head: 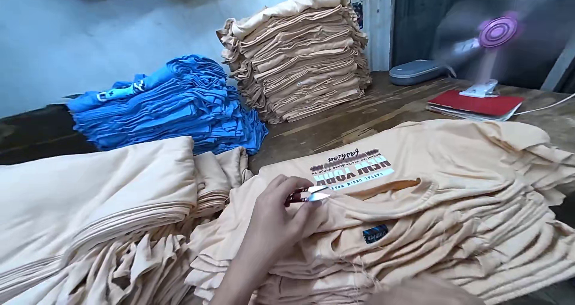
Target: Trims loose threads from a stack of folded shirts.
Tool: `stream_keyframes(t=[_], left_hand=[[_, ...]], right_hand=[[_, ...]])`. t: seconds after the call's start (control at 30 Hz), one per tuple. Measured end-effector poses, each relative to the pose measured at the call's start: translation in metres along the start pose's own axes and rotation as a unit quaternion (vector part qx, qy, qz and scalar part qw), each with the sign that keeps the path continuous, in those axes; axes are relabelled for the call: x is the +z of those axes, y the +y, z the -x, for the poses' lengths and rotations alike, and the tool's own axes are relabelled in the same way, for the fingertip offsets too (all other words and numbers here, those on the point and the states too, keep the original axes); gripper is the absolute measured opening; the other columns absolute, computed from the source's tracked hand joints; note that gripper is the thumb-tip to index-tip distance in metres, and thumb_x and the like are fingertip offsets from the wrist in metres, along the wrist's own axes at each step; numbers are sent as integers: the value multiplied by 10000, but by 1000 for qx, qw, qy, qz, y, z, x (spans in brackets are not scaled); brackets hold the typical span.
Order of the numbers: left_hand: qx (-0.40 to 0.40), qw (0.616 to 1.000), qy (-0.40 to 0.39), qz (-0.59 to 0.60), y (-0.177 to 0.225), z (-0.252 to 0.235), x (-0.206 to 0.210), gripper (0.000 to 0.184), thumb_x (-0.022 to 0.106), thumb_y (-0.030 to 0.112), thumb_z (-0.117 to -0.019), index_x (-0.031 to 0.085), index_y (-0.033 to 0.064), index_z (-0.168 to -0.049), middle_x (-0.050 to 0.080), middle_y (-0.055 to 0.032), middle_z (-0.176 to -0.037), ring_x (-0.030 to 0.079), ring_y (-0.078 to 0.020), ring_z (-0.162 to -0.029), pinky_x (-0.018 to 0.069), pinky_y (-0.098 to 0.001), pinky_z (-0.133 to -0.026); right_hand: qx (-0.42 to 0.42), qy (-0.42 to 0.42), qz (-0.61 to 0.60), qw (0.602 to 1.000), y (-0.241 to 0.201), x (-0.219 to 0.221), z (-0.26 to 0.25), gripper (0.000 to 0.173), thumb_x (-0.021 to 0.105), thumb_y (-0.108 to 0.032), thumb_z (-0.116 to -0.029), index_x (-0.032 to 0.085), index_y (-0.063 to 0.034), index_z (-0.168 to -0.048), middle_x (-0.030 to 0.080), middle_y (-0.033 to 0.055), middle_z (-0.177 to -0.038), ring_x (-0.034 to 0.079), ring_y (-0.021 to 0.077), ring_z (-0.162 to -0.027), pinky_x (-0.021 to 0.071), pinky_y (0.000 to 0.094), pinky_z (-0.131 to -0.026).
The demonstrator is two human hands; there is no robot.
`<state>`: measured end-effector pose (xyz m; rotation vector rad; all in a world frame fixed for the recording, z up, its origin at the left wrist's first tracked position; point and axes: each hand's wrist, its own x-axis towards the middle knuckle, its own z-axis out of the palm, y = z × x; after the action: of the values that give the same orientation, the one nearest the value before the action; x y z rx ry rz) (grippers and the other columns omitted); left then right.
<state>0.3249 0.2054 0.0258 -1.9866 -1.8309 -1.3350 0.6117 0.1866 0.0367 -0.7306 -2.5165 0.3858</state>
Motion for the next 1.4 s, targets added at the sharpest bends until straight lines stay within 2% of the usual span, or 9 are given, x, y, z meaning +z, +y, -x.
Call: stream_keyframes(t=[0.2, 0.3, 0.43, 0.67, 0.77, 0.93, 1.03, 1.2, 1.4], left_hand=[[-172, 978, -118, 10, 34, 17, -26, 358, 705, 535, -890, 683, 241, -686, 573, 124, -566, 524, 1, -489, 423, -224, -445], [-229, 923, -274, 142, 35, 26, -21, 256, 707, 389, -880, 722, 161, -765, 620, 75, -635, 583, -41, -557, 492, -278, -519], [-246, 898, -156, 331, 34, 53, -5, 128, 708, 226, -952, 728, 116, -890, 624, 52, -669, 505, -23, -494, 423, -199, -451], [-242, 869, -123, 412, 33, 63, -6, 90, 718, 117, -938, 719, 81, -1020, 635, 1, -702, 458, -32, -471, 374, -191, -418], [-209, 888, -127, 390, 31, 64, -9, 85, 716, 95, -934, 727, 77, -1017, 663, 11, -733, 519, -30, -522, 426, -186, -465], [-198, 904, -125, 357, 39, 59, -11, 92, 716, 82, -930, 731, 61, -1018, 721, 8, -778, 626, -34, -613, 514, -186, -546], [-188, 922, -121, 317, 41, 57, -11, 110, 727, 60, -912, 724, 60, -1023, 736, 0, -801, 662, -58, -643, 551, -216, -574], [13, 999, -22, -43, 50, 57, -28, 336, 794, 344, -872, 738, 163, -1151, 721, 14, -1059, 654, -134, -949, 535, -364, -805], [139, 978, -48, -145, 65, 48, -19, 160, 645, 325, -989, 771, 231, -1021, 733, 64, -960, 630, -158, -825, 474, -359, -700]], right_hand=[[39, 212, 11, 976, -5, 70, -55, 340, 632, -464, -971, 785, -196, -830, 686, 26, -954, 638, 228, -930, 499, 449, -809], [-70, 308, -28, 949, -12, 92, -48, 102, 749, -153, -894, 766, -93, -814, 720, 85, -1019, 666, 178, -961, 559, 296, -883], [-4, 352, -204, 913, -5, 98, -36, 88, 809, -124, -883, 778, -43, -869, 677, 65, -981, 655, 43, -886, 571, 155, -786], [104, 203, -294, 928, -2, 67, -40, 378, 827, -150, -861, 751, -79, -1224, 720, 45, -1030, 716, 78, -834, 634, 237, -674], [88, 274, -399, 870, 0, 73, -37, 144, 746, 92, -842, 778, 3, -950, 732, 66, -916, 735, 111, -730, 663, 256, -634], [140, 188, -353, 906, -2, 63, -36, 218, 741, -118, -936, 702, -26, -1129, 700, 38, -959, 680, 77, -702, 597, 240, -568], [112, 229, -334, 907, -1, 70, -38, 77, 768, -72, -896, 787, -57, -969, 725, 30, -939, 702, 63, -712, 623, 212, -595], [100, 293, -440, 843, 2, 72, -32, 71, 717, 46, -903, 736, 29, -969, 714, 81, -969, 704, 109, -669, 641, 261, -577], [73, 331, -435, 834, 1, 78, -32, 86, 768, 18, -873, 765, 0, -957, 694, 58, -945, 648, 52, -632, 586, 195, -519]])
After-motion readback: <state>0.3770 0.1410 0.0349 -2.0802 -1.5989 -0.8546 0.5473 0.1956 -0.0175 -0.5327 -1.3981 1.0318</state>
